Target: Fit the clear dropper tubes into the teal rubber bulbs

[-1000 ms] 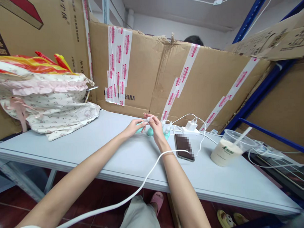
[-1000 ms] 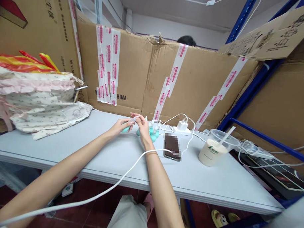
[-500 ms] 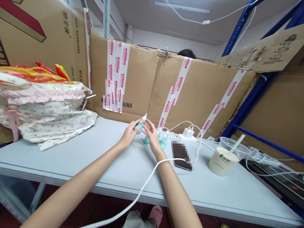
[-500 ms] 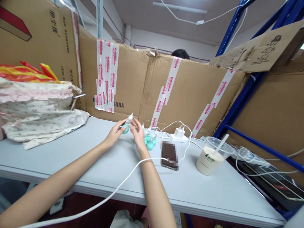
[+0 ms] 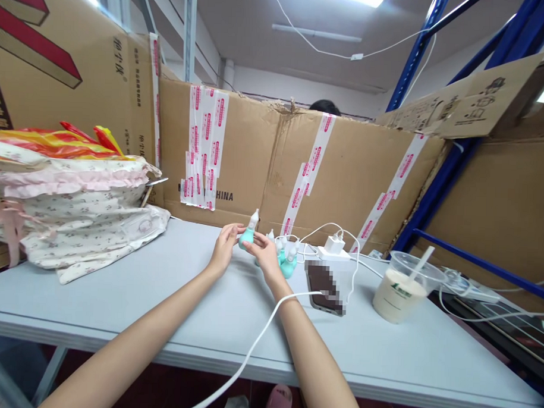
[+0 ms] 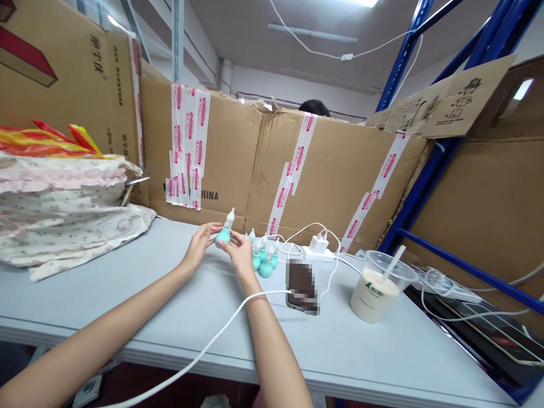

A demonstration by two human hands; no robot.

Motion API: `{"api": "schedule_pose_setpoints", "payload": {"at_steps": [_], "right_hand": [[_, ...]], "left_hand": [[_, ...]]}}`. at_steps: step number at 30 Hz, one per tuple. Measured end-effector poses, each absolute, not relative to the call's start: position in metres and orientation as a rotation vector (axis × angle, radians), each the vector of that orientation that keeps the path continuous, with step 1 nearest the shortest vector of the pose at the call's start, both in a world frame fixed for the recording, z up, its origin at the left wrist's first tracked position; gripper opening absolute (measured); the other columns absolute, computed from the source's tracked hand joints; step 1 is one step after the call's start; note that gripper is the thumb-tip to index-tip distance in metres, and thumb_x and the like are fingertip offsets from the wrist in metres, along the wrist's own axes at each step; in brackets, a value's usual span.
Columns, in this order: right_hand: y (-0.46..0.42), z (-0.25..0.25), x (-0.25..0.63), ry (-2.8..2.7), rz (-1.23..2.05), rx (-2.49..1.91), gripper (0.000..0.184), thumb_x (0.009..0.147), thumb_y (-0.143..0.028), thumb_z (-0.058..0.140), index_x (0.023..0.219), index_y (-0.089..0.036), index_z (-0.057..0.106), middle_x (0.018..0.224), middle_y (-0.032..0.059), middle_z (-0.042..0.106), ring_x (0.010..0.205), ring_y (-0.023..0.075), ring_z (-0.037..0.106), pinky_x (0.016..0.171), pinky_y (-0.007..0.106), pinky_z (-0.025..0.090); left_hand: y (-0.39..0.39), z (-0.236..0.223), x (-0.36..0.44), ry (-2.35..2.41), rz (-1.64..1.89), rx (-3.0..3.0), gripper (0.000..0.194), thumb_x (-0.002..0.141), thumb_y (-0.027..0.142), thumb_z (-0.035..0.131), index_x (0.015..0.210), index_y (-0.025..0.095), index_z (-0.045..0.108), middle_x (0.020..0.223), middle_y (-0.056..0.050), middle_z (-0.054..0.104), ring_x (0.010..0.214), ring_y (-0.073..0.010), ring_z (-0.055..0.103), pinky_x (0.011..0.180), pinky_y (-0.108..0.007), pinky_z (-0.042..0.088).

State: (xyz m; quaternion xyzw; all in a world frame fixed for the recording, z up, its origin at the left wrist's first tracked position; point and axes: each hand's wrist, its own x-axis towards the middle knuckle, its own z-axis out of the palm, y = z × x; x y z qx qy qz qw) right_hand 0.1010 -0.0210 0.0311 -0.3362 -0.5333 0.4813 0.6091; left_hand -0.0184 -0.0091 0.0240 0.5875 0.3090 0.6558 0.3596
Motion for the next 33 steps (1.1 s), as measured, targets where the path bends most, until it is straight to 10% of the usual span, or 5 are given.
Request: {"api": "schedule_pose_setpoints", "payload": {"at_steps": [8,17,33], "right_hand": [[-0.021,0.034,0.110,-1.243,1.039,-0.959,0.037,0.050,-0.030,0.074,0.082,-0.014,0.066,0.073,0.0062,0.067,0.063,0.0174,0.061,0.057,0.031,0.051],[-0.034,0.042,0.110,-1.745,0.861,-0.921,0.031,0.068,-0.029,0.062,0.098,-0.021,0.064,0.099,0.0020,0.064,0.093,0.0177,0.056,0.086,0.034,0.041],[-0.037,0.034,0.104,-1.788,0.490,-0.843,0.025,0.082,-0.035,0.049,0.100,-0.020,0.056,0.096,0.0044,0.055,0.090,0.0172,0.052,0.081,0.029,0.040]], "left_hand": [[-0.001,0.030,-0.031,0.990,1.811,1.580,0.043,0.081,0.052,0.041,0.097,0.018,0.063,0.110,-0.009,0.052,0.107,-0.0208,0.047,0.087,-0.032,0.040],[-0.002,0.047,-0.054,0.863,1.688,1.599,0.033,0.071,0.045,0.060,0.083,0.015,0.068,0.093,-0.007,0.065,0.092,-0.0198,0.055,0.086,-0.029,0.038],[0.002,0.037,-0.049,0.703,1.640,1.484,0.031,0.073,0.044,0.057,0.077,0.015,0.067,0.083,-0.005,0.065,0.085,-0.0169,0.056,0.085,-0.028,0.038]]}}
